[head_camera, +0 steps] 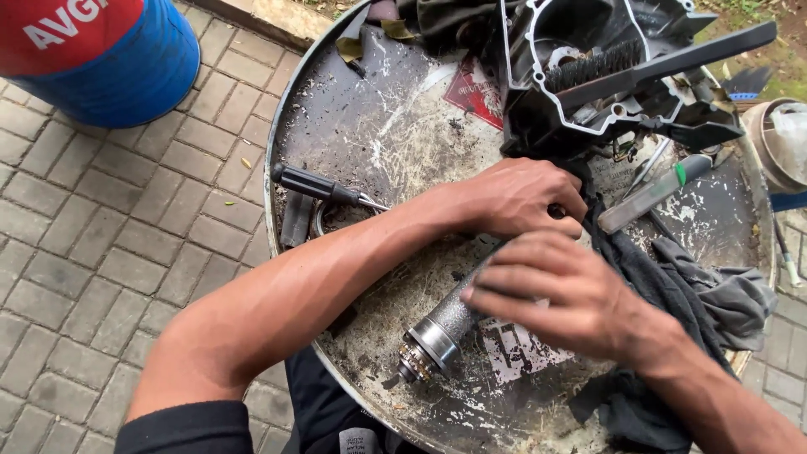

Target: The person scrubs a cylindrical metal shaft with a small abrasive pad, rotating the shaft to clean different sections. The shaft is held over a metal barrel used as a work surface, with other disassembled engine parts and tools nearby.

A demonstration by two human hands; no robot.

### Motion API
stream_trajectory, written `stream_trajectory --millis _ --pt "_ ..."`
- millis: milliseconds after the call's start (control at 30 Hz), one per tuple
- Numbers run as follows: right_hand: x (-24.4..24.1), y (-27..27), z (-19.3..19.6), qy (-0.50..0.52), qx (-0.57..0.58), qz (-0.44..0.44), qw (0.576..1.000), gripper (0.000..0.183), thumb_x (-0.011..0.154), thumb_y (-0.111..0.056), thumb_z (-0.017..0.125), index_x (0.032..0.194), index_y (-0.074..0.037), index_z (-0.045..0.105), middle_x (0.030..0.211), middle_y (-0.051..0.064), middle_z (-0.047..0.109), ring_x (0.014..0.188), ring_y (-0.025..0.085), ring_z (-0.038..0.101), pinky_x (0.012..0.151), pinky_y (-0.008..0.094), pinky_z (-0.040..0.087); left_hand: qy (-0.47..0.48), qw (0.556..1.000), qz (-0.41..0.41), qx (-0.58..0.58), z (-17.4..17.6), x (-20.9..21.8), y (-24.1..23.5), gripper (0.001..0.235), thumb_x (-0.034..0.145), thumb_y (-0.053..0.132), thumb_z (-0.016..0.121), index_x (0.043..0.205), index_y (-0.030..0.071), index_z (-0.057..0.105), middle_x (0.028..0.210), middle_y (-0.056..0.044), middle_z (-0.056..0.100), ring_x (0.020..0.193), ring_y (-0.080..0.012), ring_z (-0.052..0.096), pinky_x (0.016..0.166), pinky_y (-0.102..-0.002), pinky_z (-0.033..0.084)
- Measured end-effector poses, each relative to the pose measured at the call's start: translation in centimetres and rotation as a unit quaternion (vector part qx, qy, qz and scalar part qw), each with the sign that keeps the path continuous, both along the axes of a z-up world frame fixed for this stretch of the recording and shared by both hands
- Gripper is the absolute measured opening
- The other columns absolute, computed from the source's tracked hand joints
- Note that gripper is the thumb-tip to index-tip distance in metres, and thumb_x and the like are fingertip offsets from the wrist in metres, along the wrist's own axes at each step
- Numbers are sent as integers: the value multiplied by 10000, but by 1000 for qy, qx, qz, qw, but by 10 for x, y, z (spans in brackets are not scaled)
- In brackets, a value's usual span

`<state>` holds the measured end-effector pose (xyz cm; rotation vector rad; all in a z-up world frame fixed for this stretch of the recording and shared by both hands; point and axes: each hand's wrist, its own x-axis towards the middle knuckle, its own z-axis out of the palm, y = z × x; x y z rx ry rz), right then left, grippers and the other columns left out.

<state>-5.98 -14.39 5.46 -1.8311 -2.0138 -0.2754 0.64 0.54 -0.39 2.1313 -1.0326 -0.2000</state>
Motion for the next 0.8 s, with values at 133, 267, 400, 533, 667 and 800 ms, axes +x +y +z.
stream_trajectory --millis 133,267,400,533,667,800 --pt "-21 13 15 33 0 63 997 272 1053 -58 476 1152 -30 727 1137 88 716 979 243 708 888 415 574 -15 1000 15 -8 4 -3 -1 356 863 428 471 839 185 730 859 -38 669 727 -276 648 602 -475 416" --pt "-2 -6 -6 3 16 2 1000 219 962 -111 726 1180 -87 731 1119 87 752 1006 254 698 875 413 604 7 1000 6 3 -3 1 -1 451 896 474 461 1042 201 789 1139 -100 693 987 -242 626 642 -431 448" --pt "-30 14 13 34 27 65 997 219 1045 -91 553 1115 -54 757 1126 71 727 948 241 720 879 413 598 -9 1000 21 3 3 -4 -1 387 857 442 476 924 202 771 915 -29 694 779 -265 668 613 -473 429" --pt "-5 -1 -1 83 12 50 995 223 954 -100 754 1170 -57 723 1149 117 736 1045 250 708 963 398 608 1 1000 6 -4 -1 -1 -1 419 908 448 452 910 168 763 877 -21 649 658 -185 582 546 -400 400" --pt "-19 6 10 81 5 21 996 189 997 -68 611 1148 -39 721 1102 110 726 1003 304 704 901 443 614 -25 1000 7 -8 1 -3 0 343 917 392 467 758 138 635 845 -57 652 704 -275 633 580 -469 407" --pt "-12 4 2 100 8 40 994 234 934 -96 781 1154 -56 710 1128 105 744 1036 242 717 930 380 631 -14 1000 6 -12 3 -3 0 355 917 383 460 739 128 633 811 -51 621 640 -241 586 550 -454 391"
